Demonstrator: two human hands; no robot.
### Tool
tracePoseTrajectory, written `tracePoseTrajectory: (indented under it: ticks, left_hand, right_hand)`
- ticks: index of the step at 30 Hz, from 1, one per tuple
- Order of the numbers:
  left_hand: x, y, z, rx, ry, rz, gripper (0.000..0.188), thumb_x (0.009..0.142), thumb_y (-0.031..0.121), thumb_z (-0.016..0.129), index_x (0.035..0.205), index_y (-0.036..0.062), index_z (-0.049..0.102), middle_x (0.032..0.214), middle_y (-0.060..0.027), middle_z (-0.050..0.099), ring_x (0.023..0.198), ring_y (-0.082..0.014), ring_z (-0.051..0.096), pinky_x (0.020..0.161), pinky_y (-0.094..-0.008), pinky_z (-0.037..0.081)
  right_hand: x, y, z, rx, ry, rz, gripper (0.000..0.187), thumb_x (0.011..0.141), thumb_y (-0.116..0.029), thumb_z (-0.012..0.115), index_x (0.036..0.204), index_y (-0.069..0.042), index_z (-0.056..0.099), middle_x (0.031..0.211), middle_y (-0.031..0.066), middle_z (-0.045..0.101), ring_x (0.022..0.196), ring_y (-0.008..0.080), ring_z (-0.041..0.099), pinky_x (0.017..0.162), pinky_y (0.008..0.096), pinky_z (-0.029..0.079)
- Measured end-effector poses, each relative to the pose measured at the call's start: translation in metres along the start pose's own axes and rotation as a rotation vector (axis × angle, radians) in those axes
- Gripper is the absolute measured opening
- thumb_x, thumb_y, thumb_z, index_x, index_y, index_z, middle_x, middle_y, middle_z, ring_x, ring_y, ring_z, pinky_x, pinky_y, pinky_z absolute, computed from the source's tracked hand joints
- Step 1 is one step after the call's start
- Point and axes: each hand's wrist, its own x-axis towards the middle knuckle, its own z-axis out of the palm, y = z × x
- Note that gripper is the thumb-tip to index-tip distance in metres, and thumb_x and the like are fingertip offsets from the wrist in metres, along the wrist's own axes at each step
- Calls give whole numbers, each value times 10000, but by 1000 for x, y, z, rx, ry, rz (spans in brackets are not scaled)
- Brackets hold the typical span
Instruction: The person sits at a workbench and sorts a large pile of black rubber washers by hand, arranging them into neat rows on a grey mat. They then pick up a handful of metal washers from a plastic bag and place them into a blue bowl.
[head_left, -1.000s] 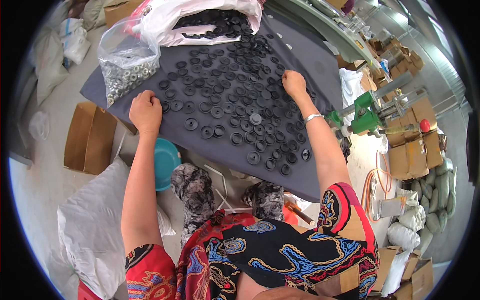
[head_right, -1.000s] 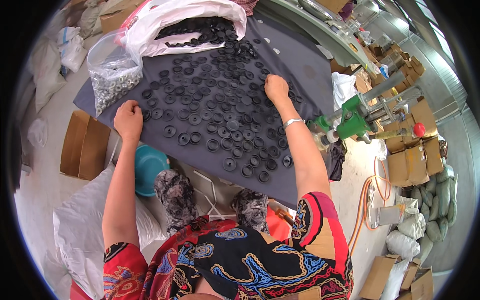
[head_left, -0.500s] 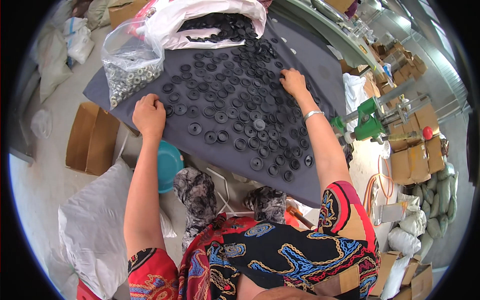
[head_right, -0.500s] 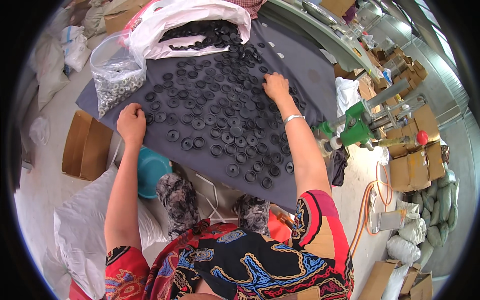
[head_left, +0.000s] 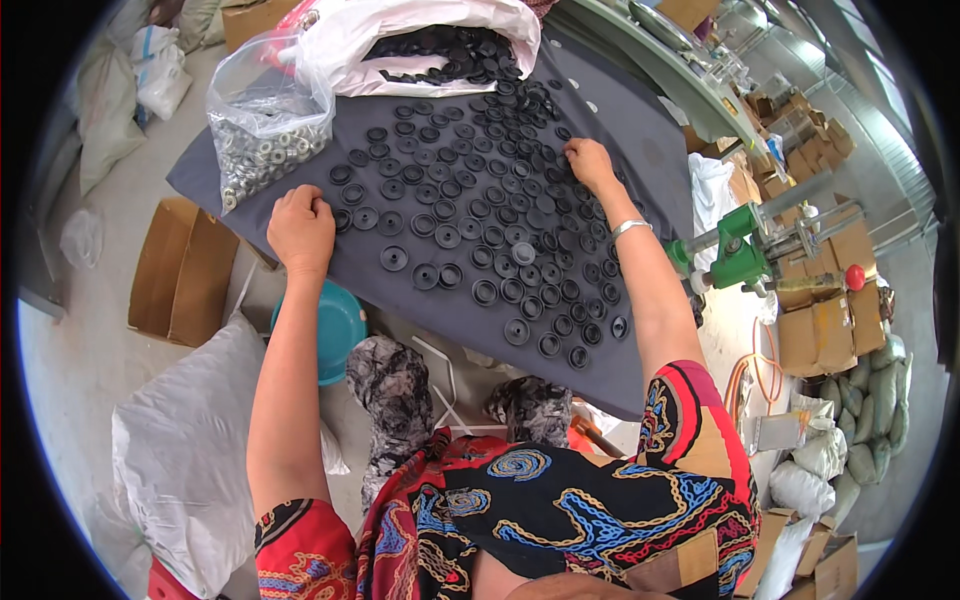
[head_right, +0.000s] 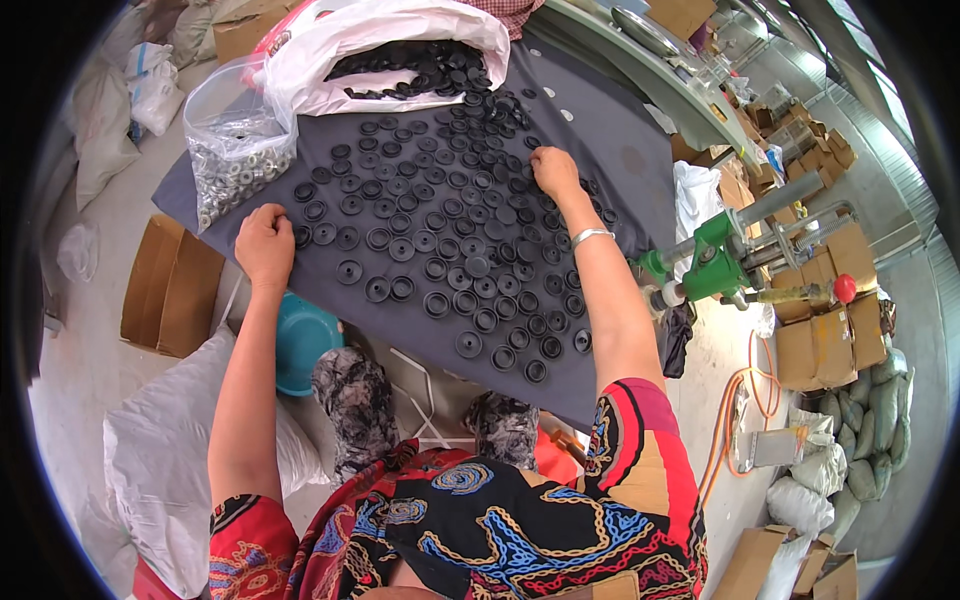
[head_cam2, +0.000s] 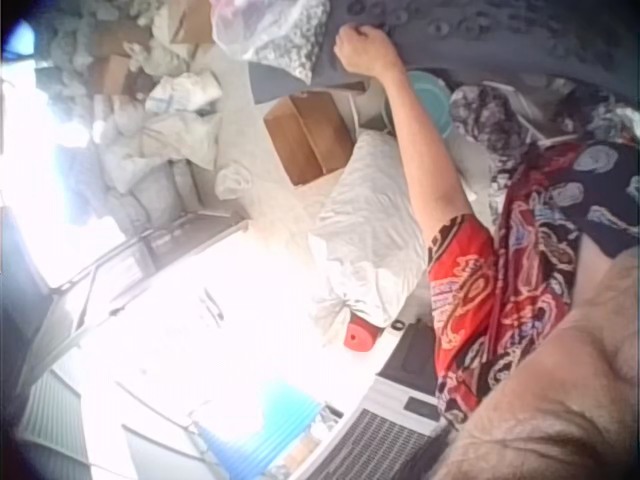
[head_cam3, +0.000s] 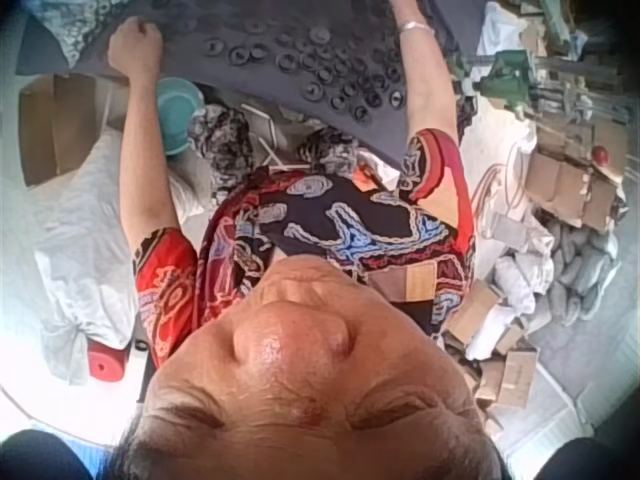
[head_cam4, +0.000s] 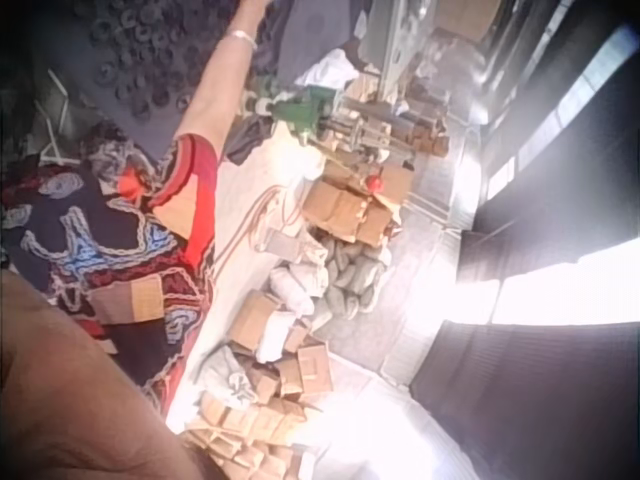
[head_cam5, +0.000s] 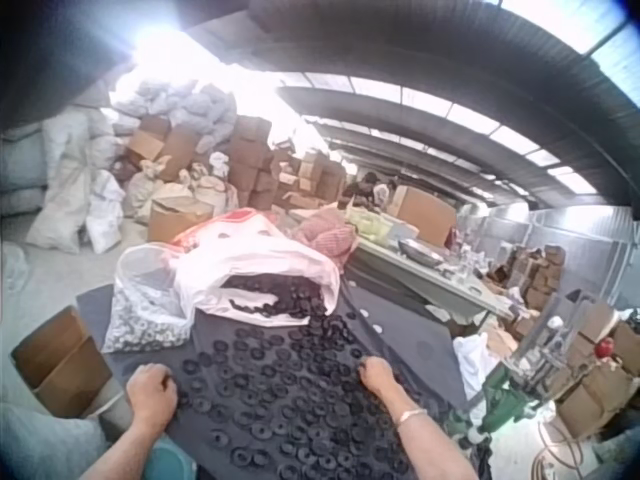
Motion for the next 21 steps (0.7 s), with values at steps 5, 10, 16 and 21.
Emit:
tracePoseTrajectory:
  ticks: [5, 10, 16, 21]
  left_hand:
    - [-1, -2, 0, 8, 18, 16, 63, 781, 122, 605, 817, 114, 655, 762, -42, 633, 778, -250, 617, 687, -394, 489]
    - [0, 1, 2, 8, -2, 3, 61, 782, 124, 603, 815, 110, 652, 773, -48, 636, 785, -256, 618, 691, -398, 489]
    - [-1, -2, 0, 19, 7, 16, 72, 780, 125, 605, 825, 105, 658, 784, -47, 640, 786, -256, 619, 693, -398, 490]
    - [0, -3, 3, 14, 32, 36, 48, 765, 116, 599, 787, 114, 642, 768, -39, 632, 772, -250, 609, 669, -400, 490]
  right_hand:
    - [-9, -32, -8, 22, 100, -182, 215, 865, -107, 550, 1024, -102, 694, 1062, 111, 649, 1039, 293, 590, 842, 450, 466]
    - [-17, -29, 3, 21, 49, -197, 243, 860, -95, 548, 1064, -94, 681, 1013, 101, 650, 1011, 303, 590, 861, 444, 456]
    - [-25, -65, -25, 94, -42, -196, 254, 840, -111, 580, 1072, -73, 676, 1001, 115, 648, 1030, 310, 582, 875, 438, 450]
    - [-29, -76, -21, 38, -82, -183, 261, 821, -109, 607, 1064, -43, 673, 969, 157, 641, 972, 338, 602, 846, 437, 476]
